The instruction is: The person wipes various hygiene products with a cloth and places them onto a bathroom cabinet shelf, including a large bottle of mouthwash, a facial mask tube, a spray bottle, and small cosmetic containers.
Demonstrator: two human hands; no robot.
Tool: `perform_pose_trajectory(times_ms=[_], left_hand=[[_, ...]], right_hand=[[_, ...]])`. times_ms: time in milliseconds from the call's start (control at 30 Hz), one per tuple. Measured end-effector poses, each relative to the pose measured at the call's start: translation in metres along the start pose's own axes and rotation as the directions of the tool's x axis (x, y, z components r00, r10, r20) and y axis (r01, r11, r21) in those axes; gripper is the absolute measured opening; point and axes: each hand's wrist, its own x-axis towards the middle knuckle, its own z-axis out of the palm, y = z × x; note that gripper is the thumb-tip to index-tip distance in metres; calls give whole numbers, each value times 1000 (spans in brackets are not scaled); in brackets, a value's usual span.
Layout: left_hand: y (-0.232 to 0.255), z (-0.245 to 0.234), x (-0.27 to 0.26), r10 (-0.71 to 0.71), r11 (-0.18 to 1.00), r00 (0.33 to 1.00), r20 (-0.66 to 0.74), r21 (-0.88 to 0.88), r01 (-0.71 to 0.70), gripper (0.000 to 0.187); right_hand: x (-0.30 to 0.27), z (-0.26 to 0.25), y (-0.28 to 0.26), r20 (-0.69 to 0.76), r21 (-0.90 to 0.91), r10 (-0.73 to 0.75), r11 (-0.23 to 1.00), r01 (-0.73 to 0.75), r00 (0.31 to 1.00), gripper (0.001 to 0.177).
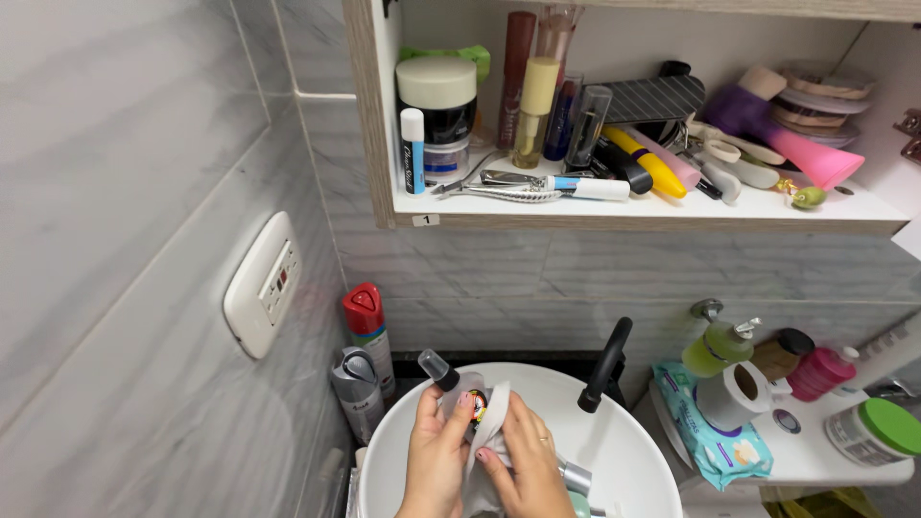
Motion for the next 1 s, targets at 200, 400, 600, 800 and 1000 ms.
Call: perform_pose_trajectory(times_ms=[200, 400, 600, 800, 1000], left_hand=[[28, 14, -6, -5, 997, 995, 101, 79, -4, 42], [35, 14, -1, 1, 992, 983, 186, 121, -24, 45], [35, 16, 6, 5, 990, 965, 262, 136, -42, 48], [27, 24, 7, 106, 984, 956, 273, 107, -139, 52], [34, 33, 7, 152, 962, 935, 319, 170, -214, 51]], right_hand=[[15, -14, 2, 99, 416, 368, 829, -375, 924, 84], [11, -23, 25, 388, 662, 504, 430, -614, 772, 69], [-1, -21, 54, 449, 720, 519, 272, -639, 727, 58], [-13, 1, 69, 421, 834, 684, -33, -551, 596, 42], [-15, -12, 86, 438, 644, 637, 270, -716, 634, 38]])
